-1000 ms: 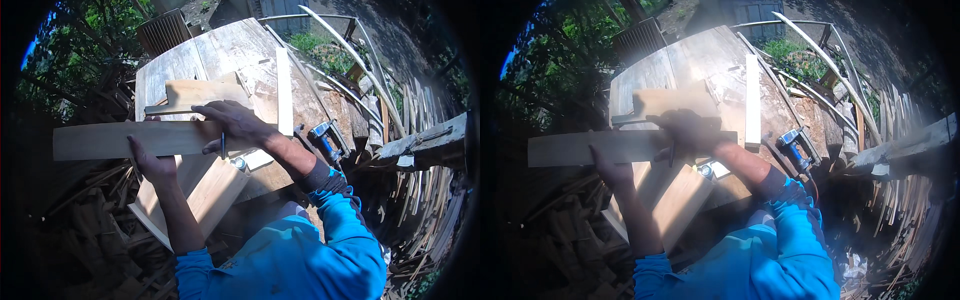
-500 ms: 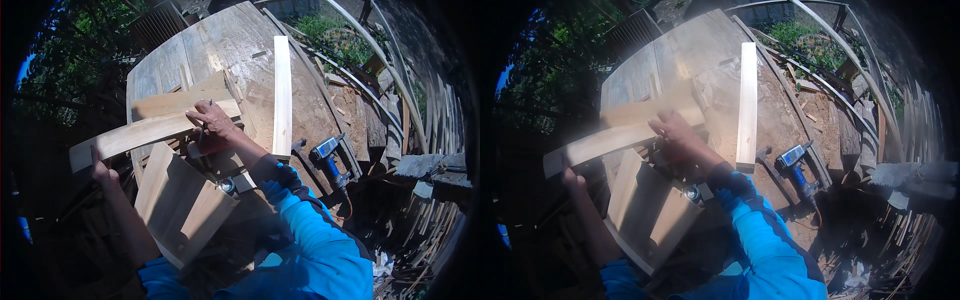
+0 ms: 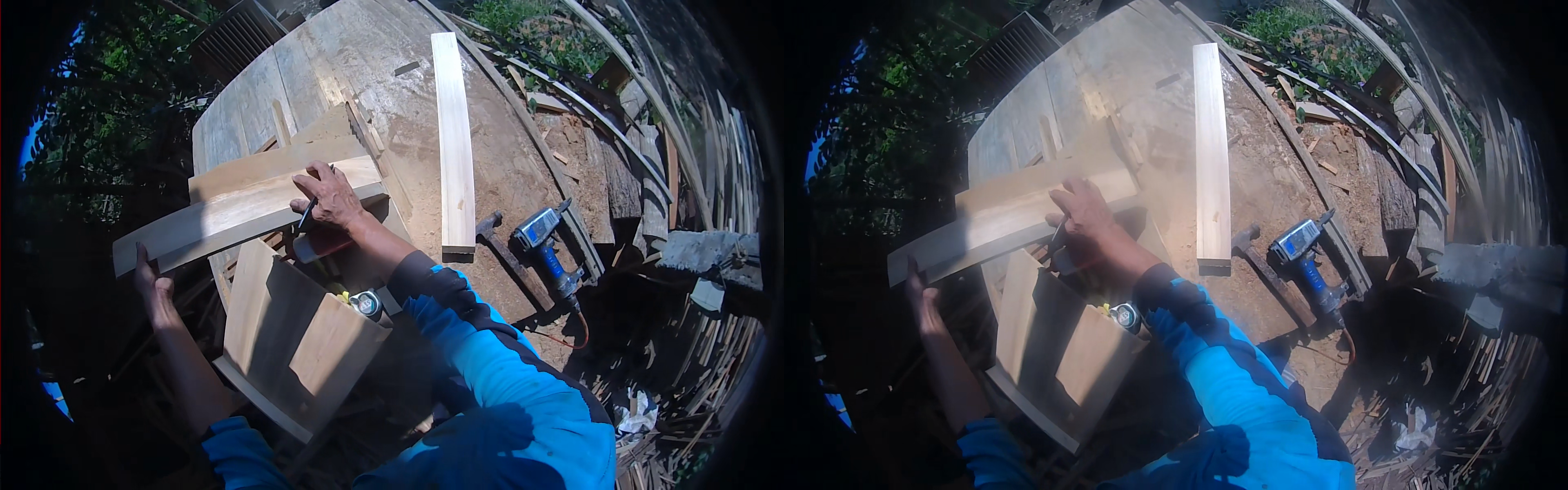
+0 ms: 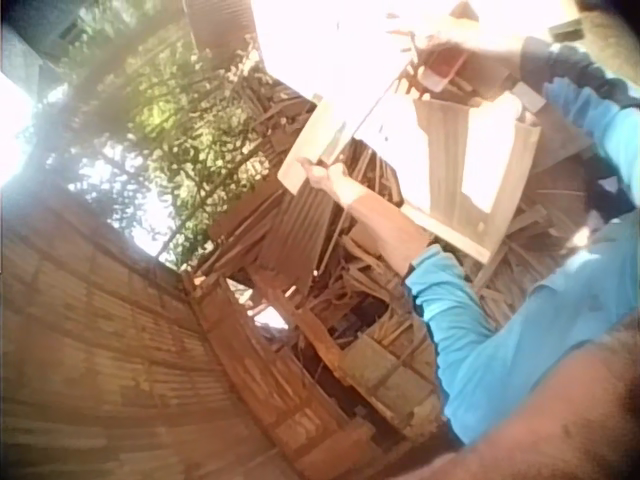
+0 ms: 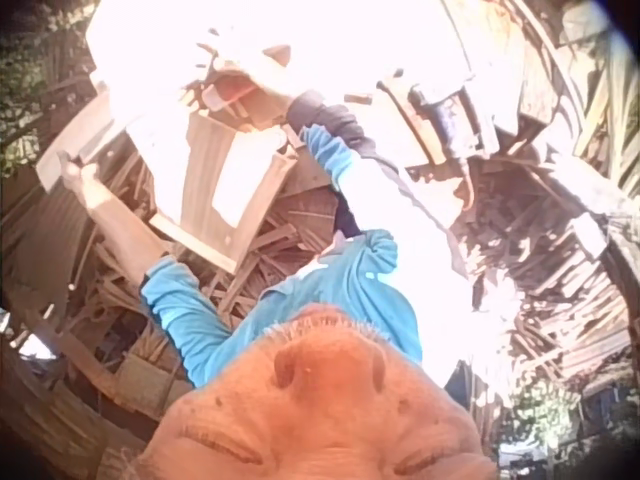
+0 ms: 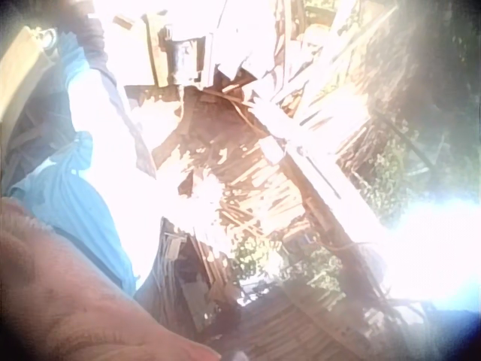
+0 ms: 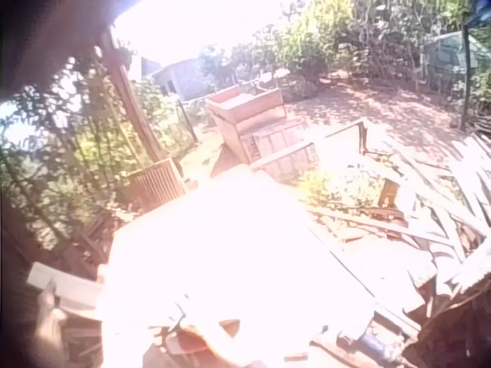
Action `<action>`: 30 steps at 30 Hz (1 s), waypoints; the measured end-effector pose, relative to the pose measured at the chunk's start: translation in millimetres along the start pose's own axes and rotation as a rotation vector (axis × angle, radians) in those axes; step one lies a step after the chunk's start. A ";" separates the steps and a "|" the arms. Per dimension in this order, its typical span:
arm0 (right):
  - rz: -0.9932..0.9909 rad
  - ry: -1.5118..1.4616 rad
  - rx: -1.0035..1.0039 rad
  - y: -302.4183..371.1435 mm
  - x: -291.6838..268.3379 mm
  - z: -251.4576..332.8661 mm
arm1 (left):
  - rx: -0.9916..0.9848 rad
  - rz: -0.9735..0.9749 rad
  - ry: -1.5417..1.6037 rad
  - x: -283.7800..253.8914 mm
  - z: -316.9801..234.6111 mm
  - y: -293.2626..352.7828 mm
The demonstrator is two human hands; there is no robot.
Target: The person aligns and fits wooden boards together, marking a joint with a pen and applying glue from a bottle to the edges of the wood. They position the pieces on a wooden work surface surrounded by wood scraps.
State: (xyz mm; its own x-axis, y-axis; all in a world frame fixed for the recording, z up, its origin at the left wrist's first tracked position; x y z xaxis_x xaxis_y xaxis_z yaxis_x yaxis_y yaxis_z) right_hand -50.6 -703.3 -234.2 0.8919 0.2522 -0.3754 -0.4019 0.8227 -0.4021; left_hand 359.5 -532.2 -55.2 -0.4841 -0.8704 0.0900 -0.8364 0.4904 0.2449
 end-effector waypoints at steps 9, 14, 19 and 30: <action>-0.076 -0.050 0.005 -0.9 5.0 2.2 | 1.012 -0.697 -0.755 -7.2 -61.9 102.6; -0.079 -0.006 0.061 -1.0 -8.1 -6.6 | 1.277 0.527 -2.051 230.8 87.6 185.9; -0.116 -0.061 0.024 -1.5 -5.9 -9.9 | 0.808 0.695 -2.321 258.2 149.2 165.1; -0.204 -0.607 0.357 145.1 -145.2 -17.8 | 0.983 0.781 -2.112 253.7 151.4 167.6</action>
State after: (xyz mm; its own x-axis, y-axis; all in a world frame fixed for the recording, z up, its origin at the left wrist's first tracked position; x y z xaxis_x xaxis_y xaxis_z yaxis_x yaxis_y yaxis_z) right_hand -242.1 -629.7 -252.9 0.9413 0.2287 0.2484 -0.2156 0.9733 -0.0791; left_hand 57.6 -664.3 -137.5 0.3816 0.2597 -0.8871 0.0035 0.9593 0.2823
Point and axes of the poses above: each hand's wrist, its own y-axis away from the middle knuckle, its own x-axis out of the palm, z = x × y, the point moved 10 cm from there along -y, towards the middle knuckle
